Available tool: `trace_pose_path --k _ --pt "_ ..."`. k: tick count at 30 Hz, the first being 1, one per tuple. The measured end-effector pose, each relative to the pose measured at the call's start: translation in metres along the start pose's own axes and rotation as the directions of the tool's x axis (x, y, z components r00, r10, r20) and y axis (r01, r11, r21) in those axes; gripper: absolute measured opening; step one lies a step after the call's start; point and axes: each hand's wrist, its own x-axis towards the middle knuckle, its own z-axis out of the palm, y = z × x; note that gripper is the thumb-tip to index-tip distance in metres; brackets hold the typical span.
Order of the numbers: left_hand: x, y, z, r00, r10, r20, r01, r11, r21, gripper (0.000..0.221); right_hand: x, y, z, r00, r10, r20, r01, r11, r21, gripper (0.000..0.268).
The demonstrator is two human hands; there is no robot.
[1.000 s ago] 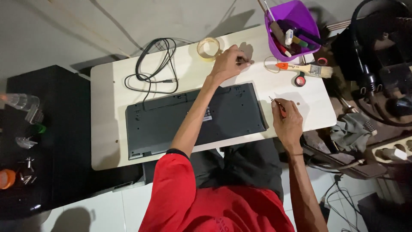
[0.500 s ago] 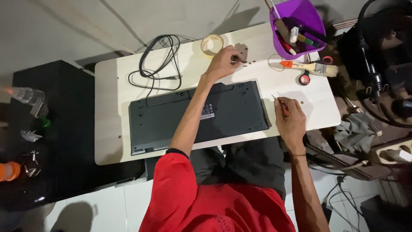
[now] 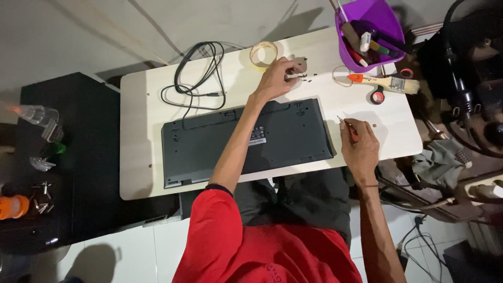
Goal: Disassembling and reassembling a computer keyboard using a screwdriver on a workbench.
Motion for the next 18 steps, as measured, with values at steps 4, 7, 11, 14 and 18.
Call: trace_pose_path --k 4,7,11,14,18 --pt "0.003 -0.006 0.005 1.0 -0.002 -0.018 0.003 0.998 0.06 0.015 -0.002 0.001 0.002 1.0 0.007 -0.013 -0.006 1.0 0.007 0.013" --pt "0.004 -0.013 0.01 1.0 -0.004 -0.027 0.005 0.999 0.032 0.012 -0.001 0.0 0.0 1.0 0.009 -0.014 -0.009 1.0 0.016 0.013" --pt "0.003 -0.022 0.008 0.999 -0.006 -0.039 0.007 1.0 0.013 0.016 0.0 -0.003 -0.001 1.0 0.012 0.003 -0.012 1.0 0.026 0.012" --pt "0.003 -0.027 0.009 0.999 -0.011 -0.046 0.008 0.997 -0.074 0.017 -0.001 -0.001 0.0 1.0 0.01 0.007 -0.011 1.0 0.013 0.011" --pt "0.002 -0.02 0.006 0.997 -0.011 -0.079 0.002 0.995 -0.104 0.017 0.0 -0.006 -0.003 1.0 0.022 0.019 -0.022 1.0 -0.003 0.012"
